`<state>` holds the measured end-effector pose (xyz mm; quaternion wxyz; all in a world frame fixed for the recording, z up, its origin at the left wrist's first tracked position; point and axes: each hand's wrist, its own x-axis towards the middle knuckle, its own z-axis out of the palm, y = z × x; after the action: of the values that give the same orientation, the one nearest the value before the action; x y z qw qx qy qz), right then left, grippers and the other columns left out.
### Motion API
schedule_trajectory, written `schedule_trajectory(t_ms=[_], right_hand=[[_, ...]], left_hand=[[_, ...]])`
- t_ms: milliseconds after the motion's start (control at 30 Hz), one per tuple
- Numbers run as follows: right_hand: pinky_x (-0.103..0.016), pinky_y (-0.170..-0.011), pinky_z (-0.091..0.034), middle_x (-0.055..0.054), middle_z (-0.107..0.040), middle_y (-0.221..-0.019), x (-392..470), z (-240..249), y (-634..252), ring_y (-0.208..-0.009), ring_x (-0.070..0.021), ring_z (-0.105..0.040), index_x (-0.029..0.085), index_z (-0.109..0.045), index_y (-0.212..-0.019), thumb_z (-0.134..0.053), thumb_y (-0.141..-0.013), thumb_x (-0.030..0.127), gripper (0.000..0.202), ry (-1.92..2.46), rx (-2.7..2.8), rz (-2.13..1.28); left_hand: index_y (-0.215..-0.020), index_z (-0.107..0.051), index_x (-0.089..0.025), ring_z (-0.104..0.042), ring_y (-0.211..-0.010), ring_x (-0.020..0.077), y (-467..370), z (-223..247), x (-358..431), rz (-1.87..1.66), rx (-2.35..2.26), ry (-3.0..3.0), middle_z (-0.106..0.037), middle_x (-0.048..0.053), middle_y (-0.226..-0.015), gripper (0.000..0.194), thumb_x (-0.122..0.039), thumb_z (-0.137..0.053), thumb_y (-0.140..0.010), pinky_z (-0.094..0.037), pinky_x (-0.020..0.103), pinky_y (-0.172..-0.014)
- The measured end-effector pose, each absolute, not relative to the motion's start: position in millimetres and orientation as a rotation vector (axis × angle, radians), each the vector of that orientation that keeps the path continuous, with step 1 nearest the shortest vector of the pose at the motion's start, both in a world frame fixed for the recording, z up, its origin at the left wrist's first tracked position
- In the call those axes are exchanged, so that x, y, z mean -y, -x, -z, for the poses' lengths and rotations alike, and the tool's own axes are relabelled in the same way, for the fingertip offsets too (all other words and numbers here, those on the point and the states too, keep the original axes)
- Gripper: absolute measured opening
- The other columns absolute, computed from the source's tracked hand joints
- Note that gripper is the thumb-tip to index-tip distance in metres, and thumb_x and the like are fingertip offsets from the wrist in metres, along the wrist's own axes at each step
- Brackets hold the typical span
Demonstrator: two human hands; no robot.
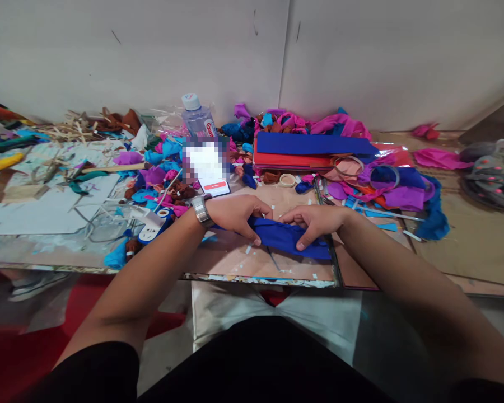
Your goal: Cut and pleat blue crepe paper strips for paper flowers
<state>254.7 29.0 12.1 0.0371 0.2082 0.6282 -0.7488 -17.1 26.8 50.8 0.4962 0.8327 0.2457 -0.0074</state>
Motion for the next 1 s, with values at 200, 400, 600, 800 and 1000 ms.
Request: schedule_trajectory(t_ms=[200, 400, 600, 800, 1000], right_hand=[[-0.025, -0.076, -0.062, -0.004, -0.078, -0.106, -37.7, -11.7, -271.2, -0.087, -0.0172, -0.076, 0.02, -0.06, -0.143, -0.093, -0.071, 0.026, 0.079, -0.667, -1.883, 2.333], [-0.02, -0.071, -0.059, -0.004, -0.077, -0.104, -39.6, -14.8, -279.1, -0.081, -0.0133, -0.074, 0.018, -0.055, -0.148, -0.093, -0.069, 0.021, 0.088, -0.657, -1.862, 2.372], [-0.021, -0.074, -0.058, -0.007, -0.077, -0.11, -40.2, -18.3, -278.5, -0.084, -0.0139, -0.072, 0.018, -0.054, -0.151, -0.087, -0.079, 0.031, 0.08, -0.67, -1.97, 2.32], [-0.025, -0.076, -0.055, -0.007, -0.076, -0.109, -43.6, -25.3, -278.4, -0.085, -0.0147, -0.069, 0.017, -0.055, -0.152, -0.077, -0.088, 0.039, 0.071, -0.812, -2.277, 2.068], [-0.031, -0.088, -0.052, -0.007, -0.078, -0.115, -25.9, -30.3, -251.3, -0.1, -0.0219, -0.071, 0.019, -0.076, -0.121, -0.071, -0.09, 0.043, 0.04, -1.144, -2.901, 1.466]], left_hand=[[-0.097, -0.066, -0.017, -0.063, -0.069, 0.0129, 27.5, -57.5, -29.0, -0.029, -0.585, -2.086, -0.072, 0.0, -0.082, 0.036, -0.036, -0.087, -0.074, -0.04, 0.022, -0.062], [-0.098, -0.066, -0.016, -0.059, -0.066, 0.0122, 32.5, -63.5, -30.2, -0.041, -0.607, -2.106, -0.068, -0.001, -0.078, 0.035, -0.036, -0.084, -0.076, -0.038, 0.022, -0.06], [-0.099, -0.066, -0.016, -0.057, -0.069, 0.0124, 32.4, -58.8, -30.3, -0.087, -0.626, -2.108, -0.066, -0.001, -0.081, 0.035, -0.036, -0.083, -0.076, -0.037, 0.023, -0.062], [-0.096, -0.068, -0.015, -0.056, -0.071, 0.0127, 27.8, -55.2, -30.4, -0.107, -0.675, -2.194, -0.066, -0.001, -0.082, 0.031, -0.036, -0.08, -0.078, -0.036, 0.024, -0.064], [-0.094, -0.069, -0.015, -0.055, -0.069, 0.0124, 19.9, -46.4, -27.5, -0.145, -0.695, -2.33, -0.066, -0.002, -0.079, 0.025, -0.033, -0.078, -0.078, -0.036, 0.025, -0.065]])
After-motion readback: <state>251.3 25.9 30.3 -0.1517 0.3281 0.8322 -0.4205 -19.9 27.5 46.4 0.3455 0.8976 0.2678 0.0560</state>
